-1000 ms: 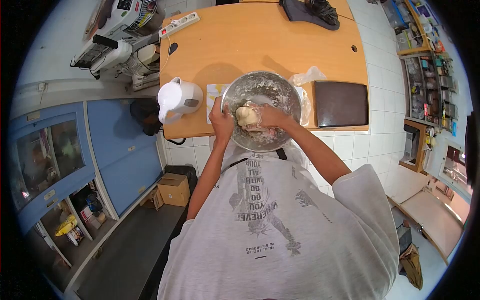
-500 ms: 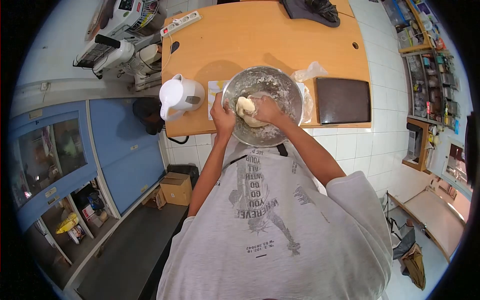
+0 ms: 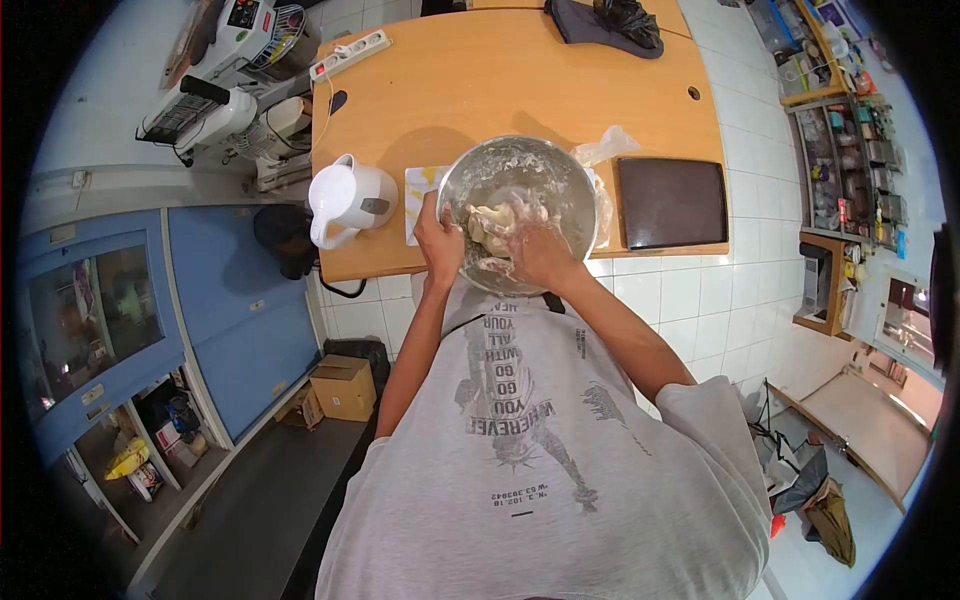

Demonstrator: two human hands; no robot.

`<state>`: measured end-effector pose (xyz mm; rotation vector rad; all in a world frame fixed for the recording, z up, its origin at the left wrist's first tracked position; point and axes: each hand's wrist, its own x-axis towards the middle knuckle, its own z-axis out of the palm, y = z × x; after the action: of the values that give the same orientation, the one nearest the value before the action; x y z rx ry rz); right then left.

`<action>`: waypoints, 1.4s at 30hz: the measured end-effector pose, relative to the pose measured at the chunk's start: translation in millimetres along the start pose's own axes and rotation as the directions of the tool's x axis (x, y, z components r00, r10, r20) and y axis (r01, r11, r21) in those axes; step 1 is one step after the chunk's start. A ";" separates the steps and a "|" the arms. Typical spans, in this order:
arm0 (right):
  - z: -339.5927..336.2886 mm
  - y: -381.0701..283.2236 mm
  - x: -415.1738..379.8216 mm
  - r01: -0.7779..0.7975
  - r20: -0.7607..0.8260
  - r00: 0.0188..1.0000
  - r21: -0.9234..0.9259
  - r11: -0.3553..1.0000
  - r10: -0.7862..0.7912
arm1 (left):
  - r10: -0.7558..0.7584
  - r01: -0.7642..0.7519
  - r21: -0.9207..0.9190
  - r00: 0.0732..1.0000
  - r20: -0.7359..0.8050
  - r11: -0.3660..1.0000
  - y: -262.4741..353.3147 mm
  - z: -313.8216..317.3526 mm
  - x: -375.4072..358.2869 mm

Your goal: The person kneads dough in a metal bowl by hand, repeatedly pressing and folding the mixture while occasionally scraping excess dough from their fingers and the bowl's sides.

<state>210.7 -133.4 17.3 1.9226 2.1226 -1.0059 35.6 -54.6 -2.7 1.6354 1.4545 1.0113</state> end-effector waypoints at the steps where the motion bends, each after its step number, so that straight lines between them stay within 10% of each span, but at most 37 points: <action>1: 19.0 13.3 20.1 0.001 0.035 0.999 0.082 0.997 -0.004 | -0.007 0.007 -0.019 1.000 0.010 1.000 -1.4 -0.5 0.4; 3: 27.1 15.9 30.4 0.003 0.069 0.998 0.167 0.986 -0.014 | -0.031 0.032 -0.008 0.999 0.007 0.999 0.5 -0.7 -1.2; 5: 23.2 7.8 25.7 0.150 -0.267 0.948 -0.111 0.983 -0.175 | -0.054 0.054 0.005 0.999 0.005 0.999 1.5 -1.6 -0.4; 21: 27.7 14.5 96.6 0.021 -0.189 0.982 0.167 0.986 0.011 | 0.018 -0.019 -0.041 1.000 -0.021 0.999 1.7 -1.0 -1.0; 35: 21.7 6.1 23.8 0.150 -0.375 0.904 -0.175 0.973 -0.207 | -0.068 0.071 0.090 0.997 -0.035 0.993 -5.6 2.1 -2.8; 39: -8.8 3.5 8.1 0.094 0.083 0.991 0.152 0.984 -0.107 | -0.094 0.093 0.065 0.995 0.011 0.994 -7.8 0.2 -2.5; 42: -13.5 7.6 0.1 0.227 -0.070 0.973 0.155 0.961 -0.218 | -0.021 0.021 0.020 1.000 -0.008 1.000 -13.0 2.0 -2.8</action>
<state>222.3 -126.3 24.6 1.8246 2.3985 -1.2173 31.5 -56.0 -15.5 1.6287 1.4885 0.9950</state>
